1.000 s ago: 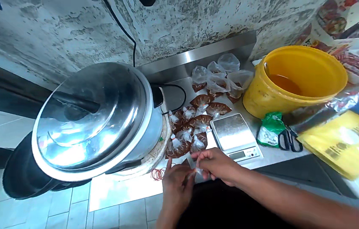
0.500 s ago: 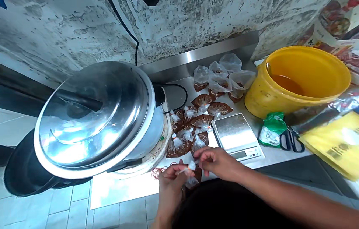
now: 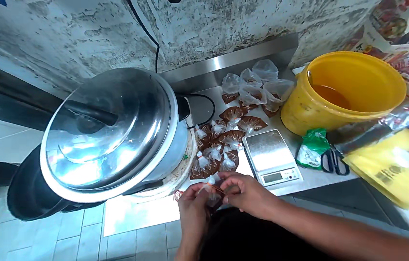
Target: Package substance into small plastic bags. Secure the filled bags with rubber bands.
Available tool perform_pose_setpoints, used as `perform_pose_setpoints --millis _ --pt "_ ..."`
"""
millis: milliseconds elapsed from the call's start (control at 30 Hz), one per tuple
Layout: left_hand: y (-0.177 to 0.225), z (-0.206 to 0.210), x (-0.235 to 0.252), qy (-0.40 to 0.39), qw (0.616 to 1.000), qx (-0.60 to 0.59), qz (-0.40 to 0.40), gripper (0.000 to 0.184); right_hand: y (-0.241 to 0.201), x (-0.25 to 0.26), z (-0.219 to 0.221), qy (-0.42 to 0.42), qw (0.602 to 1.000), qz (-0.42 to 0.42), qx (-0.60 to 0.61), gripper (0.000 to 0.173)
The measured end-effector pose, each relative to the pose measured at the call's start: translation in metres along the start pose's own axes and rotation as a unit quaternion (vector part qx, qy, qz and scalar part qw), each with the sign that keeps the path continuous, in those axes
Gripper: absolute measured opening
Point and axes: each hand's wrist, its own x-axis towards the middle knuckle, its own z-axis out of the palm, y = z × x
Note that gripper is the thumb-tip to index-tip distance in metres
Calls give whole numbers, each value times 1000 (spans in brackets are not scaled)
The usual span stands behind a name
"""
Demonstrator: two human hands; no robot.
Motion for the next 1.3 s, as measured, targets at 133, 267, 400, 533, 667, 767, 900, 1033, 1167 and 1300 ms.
perform_pose_setpoints --millis 133,267,400,533,667,767,900,1033,1167,1300 --pt "-13 -9 0 -101 993 -55 22 9 3 11 -18 -33 999 3 -15 12" --pt "-10 -15 6 -219 904 265 253 10 -8 17 -31 -67 979 118 152 21" --pt "-13 -13 14 -168 786 456 382 16 -19 16 -25 -70 967 184 165 17" --pt "-21 -7 9 -82 834 432 334 15 -25 7 -17 -34 965 174 196 18" --pt "-24 -9 15 -35 881 394 260 14 -25 -11 -9 -23 956 110 272 28" --pt "-20 -15 21 -22 906 365 214 13 -18 -14 -15 44 943 91 316 34" --pt "-16 -13 21 -49 916 335 215 9 -8 -8 -22 82 967 77 230 32" --pt "-17 1 16 -114 918 297 237 8 2 7 -12 37 999 -32 -10 42" --pt "-17 4 19 -161 923 273 219 25 -11 20 -24 41 993 -62 -93 25" --pt "-15 -4 18 -165 931 282 163 70 -47 47 -56 168 974 -77 -131 23"
